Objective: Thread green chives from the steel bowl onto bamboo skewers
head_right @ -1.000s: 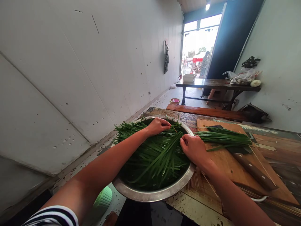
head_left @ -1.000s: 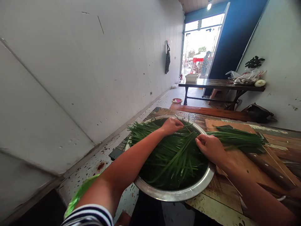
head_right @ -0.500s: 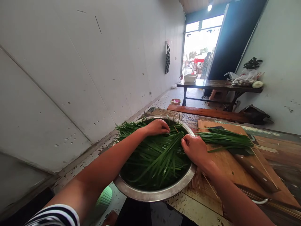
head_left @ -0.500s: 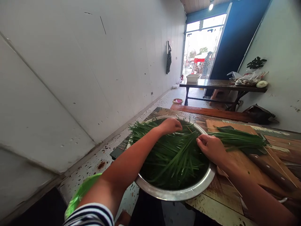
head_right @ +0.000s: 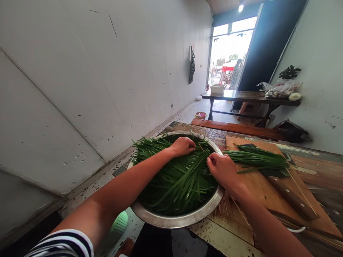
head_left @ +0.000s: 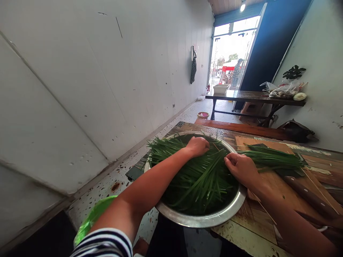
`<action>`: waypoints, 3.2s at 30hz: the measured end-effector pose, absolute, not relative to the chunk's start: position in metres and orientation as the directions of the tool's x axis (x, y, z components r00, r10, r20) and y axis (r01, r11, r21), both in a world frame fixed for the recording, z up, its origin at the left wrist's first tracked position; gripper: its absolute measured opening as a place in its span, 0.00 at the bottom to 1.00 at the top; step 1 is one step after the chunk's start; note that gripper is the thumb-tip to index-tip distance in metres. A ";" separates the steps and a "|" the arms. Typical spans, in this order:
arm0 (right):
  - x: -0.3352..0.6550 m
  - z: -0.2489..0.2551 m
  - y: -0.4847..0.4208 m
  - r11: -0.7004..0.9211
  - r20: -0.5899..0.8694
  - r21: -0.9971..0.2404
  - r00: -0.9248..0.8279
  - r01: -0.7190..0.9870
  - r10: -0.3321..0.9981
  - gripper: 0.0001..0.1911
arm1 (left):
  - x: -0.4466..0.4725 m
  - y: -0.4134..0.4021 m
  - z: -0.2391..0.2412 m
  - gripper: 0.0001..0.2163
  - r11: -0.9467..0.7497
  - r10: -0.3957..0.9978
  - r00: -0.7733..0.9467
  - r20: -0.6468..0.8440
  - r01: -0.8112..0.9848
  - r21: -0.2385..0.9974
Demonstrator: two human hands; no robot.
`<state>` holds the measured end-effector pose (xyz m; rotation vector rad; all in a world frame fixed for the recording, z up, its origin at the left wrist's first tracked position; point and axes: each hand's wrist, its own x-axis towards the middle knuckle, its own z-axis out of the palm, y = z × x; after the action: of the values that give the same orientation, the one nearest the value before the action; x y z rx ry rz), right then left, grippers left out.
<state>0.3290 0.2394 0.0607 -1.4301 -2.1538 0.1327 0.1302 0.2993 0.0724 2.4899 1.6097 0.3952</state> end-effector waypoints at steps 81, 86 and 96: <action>0.329 0.061 0.241 0.402 0.350 -0.379 -0.273 0.833 0.896 0.15 | 0.132 0.285 0.100 0.12 -0.435 0.878 0.463 0.125 0.660 0.612; 0.329 0.061 0.240 0.390 0.357 -0.392 -0.253 0.833 0.899 0.13 | 0.122 0.294 0.091 0.11 -0.381 0.912 0.403 0.082 0.755 0.533; 0.328 0.063 0.239 0.395 0.365 -0.398 -0.253 0.828 0.896 0.14 | 0.129 0.303 0.071 0.11 -0.418 0.904 0.423 0.067 0.837 0.354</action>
<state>0.3284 0.2388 0.0631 -1.4693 -2.1216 0.1673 0.1290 0.3033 0.0710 2.4135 1.5141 0.3611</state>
